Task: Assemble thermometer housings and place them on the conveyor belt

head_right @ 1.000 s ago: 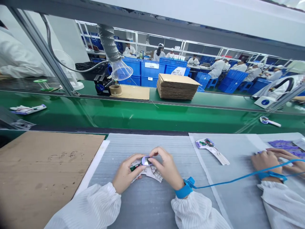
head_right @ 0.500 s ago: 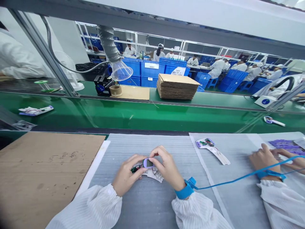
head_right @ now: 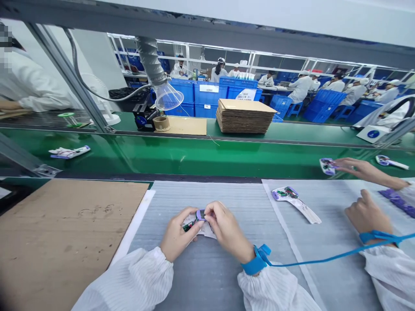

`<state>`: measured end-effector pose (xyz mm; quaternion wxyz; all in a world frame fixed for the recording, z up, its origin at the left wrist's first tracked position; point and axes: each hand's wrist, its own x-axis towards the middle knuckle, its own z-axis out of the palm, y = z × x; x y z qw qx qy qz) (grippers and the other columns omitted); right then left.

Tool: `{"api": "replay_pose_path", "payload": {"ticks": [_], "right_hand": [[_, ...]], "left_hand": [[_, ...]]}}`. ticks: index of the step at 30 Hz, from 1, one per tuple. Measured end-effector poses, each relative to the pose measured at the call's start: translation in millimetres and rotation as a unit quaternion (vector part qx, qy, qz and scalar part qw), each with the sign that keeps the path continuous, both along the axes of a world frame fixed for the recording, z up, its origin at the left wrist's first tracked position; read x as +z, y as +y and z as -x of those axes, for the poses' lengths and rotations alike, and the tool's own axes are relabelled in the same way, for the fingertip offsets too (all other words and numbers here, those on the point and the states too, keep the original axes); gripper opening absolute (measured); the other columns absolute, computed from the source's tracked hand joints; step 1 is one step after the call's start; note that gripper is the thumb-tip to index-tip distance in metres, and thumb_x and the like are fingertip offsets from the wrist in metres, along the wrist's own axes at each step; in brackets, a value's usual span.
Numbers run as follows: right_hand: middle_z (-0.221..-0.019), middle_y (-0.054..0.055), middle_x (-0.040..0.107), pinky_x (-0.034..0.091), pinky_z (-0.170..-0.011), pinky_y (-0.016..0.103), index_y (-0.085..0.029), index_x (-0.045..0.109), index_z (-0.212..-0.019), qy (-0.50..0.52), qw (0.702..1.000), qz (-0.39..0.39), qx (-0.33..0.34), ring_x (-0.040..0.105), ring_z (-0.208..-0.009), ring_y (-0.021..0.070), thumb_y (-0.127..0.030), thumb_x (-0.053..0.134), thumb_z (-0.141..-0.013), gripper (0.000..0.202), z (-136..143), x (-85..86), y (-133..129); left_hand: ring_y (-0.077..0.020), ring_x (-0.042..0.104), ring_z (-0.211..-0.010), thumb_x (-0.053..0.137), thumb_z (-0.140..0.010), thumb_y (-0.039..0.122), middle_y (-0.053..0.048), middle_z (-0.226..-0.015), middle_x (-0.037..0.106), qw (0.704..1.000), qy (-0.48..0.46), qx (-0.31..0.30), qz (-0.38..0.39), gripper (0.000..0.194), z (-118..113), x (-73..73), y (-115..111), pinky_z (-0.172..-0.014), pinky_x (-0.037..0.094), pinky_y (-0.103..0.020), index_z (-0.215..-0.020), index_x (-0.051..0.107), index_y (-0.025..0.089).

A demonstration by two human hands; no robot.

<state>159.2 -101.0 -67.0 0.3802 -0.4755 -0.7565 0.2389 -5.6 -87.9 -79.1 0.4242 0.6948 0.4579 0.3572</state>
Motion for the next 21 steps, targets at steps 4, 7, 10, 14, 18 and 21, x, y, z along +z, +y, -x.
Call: {"api": "replay_pose_path", "payload": {"ticks": [4,7,10,14,18,21], "right_hand": [[-0.079,0.001,0.050,0.040,-0.064,0.026,-0.021,0.045,-0.088,0.006,1.000,0.014,0.003,0.049,-0.072,0.0155,-0.016,0.041,-0.088,0.006,2.8,2.1,-3.1],[-0.079,0.001,0.051,0.041,-0.066,0.027,-0.021,0.046,-0.089,0.039,0.999,0.007,0.001,0.050,-0.072,0.0157,-0.019,0.042,-0.088,0.005,6.7,0.6,-3.1],[-0.083,0.003,0.052,0.043,-0.069,0.030,-0.021,0.045,-0.095,0.089,0.994,-0.004,-0.063,0.052,-0.076,0.0171,-0.025,0.051,-0.084,0.013,13.0,-5.1,-0.9],[-0.096,0.005,0.054,0.045,-0.073,0.033,-0.021,0.043,-0.101,0.132,0.981,0.012,-0.141,0.053,-0.083,0.0193,-0.030,0.066,-0.072,0.038,26.3,-10.9,1.0],[-0.096,0.004,0.054,0.045,-0.075,0.034,-0.021,0.043,-0.098,0.140,0.970,0.010,-0.200,0.053,-0.083,0.0194,-0.023,0.065,-0.069,0.036,37.9,-9.2,-1.2],[-0.092,0.003,0.053,0.044,-0.074,0.034,-0.021,0.043,-0.096,0.136,0.966,-0.012,-0.218,0.053,-0.082,0.0192,-0.021,0.063,-0.069,0.033,40.3,-6.5,-3.8]], "left_hand": [[-0.0118,0.058,-0.059,0.054,-0.079,0.032,-0.002,-0.088,0.058,0.999,-0.030,0.026,0.024,0.020,0.7,-3.5,1.6,-0.041,0.045,-0.018,-0.096,0.056,0.020],[-0.0115,0.057,-0.055,0.052,-0.081,0.034,-0.001,-0.083,0.057,0.996,-0.037,0.070,0.028,0.021,4.3,-4.7,5.8,-0.042,0.046,-0.020,-0.097,0.053,0.020],[-0.0142,0.059,-0.065,0.053,-0.081,0.030,-0.001,-0.083,0.057,0.992,-0.016,0.114,-0.049,0.018,8.3,-3.5,8.4,-0.057,0.049,-0.024,-0.096,0.053,0.020],[-0.0172,0.056,-0.083,0.053,-0.080,0.020,-0.003,-0.089,0.056,0.982,0.017,0.099,-0.161,0.018,7.5,-0.5,3.8,-0.073,0.045,-0.027,-0.098,0.055,0.021],[-0.0178,0.055,-0.088,0.050,-0.077,0.014,-0.004,-0.093,0.054,0.983,0.001,0.081,-0.163,0.026,1.3,-2.0,-1.2,-0.077,0.043,-0.028,-0.101,0.056,0.021],[-0.0168,0.057,-0.080,0.054,-0.074,0.017,-0.004,-0.093,0.056,0.993,-0.079,0.075,-0.040,0.035,-3.9,-7.2,0.3,-0.071,0.045,-0.028,-0.109,0.051,0.022]]}}
